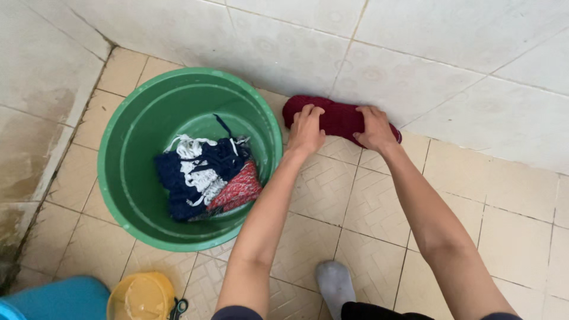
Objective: The person places several pieces of knitted fabric into a green basin filled with water. They then pick up a mop, rinse it under a running tap, and wring it out. Finally, the person fills a blue bucket with water from the tap.
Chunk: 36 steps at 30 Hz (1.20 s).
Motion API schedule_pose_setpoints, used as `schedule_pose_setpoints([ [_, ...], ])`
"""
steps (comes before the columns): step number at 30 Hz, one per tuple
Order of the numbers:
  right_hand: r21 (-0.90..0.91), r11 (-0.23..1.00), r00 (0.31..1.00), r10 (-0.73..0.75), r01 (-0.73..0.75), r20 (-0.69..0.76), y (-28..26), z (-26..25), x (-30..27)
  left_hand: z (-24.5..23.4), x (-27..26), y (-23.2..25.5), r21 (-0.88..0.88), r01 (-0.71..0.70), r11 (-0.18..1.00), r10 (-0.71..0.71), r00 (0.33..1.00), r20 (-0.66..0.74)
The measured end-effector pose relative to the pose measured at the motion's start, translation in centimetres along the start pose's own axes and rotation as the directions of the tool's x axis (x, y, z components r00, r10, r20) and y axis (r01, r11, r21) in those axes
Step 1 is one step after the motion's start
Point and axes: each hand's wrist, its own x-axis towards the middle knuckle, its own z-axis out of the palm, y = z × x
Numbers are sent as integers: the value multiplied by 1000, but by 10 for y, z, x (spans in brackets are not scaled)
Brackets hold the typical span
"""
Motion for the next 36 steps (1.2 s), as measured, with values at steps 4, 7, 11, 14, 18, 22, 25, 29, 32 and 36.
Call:
schedule_pose_setpoints([
  [4,-113,983,984,156,-147,80,-12,4,3,19,24,-5,314,-45,948,29,998,54],
  [7,-279,946,963,216,-165,163,-16,12,9,19,32,-16,423,2,906,-67,988,139],
  [11,-510,860,987,96,-18,129,-3,35,3,38,33,-30,658,16,753,-171,970,172],
  [14,-467,882,998,-42,61,50,7,41,-11,57,22,-43,719,10,694,-217,956,196],
  [18,-491,864,991,-59,109,117,6,39,-36,76,-23,-52,782,-82,617,-29,992,127],
  [22,-551,821,987,-96,150,126,3,46,-74,72,-65,-55,755,-203,624,146,979,142],
  [25,-543,831,954,55,120,295,-11,46,-103,59,-91,-35,740,-221,635,71,971,229],
  [29,-505,862,823,257,43,507,-35,36,-99,31,-102,-2,528,-74,846,-222,851,476],
  [32,-361,932,967,47,47,248,-40,28,-86,22,-100,-7,408,14,913,-216,865,453],
  [36,-370,914,950,-50,167,307,-31,22,-73,28,-102,-23,525,-123,842,17,979,203],
])
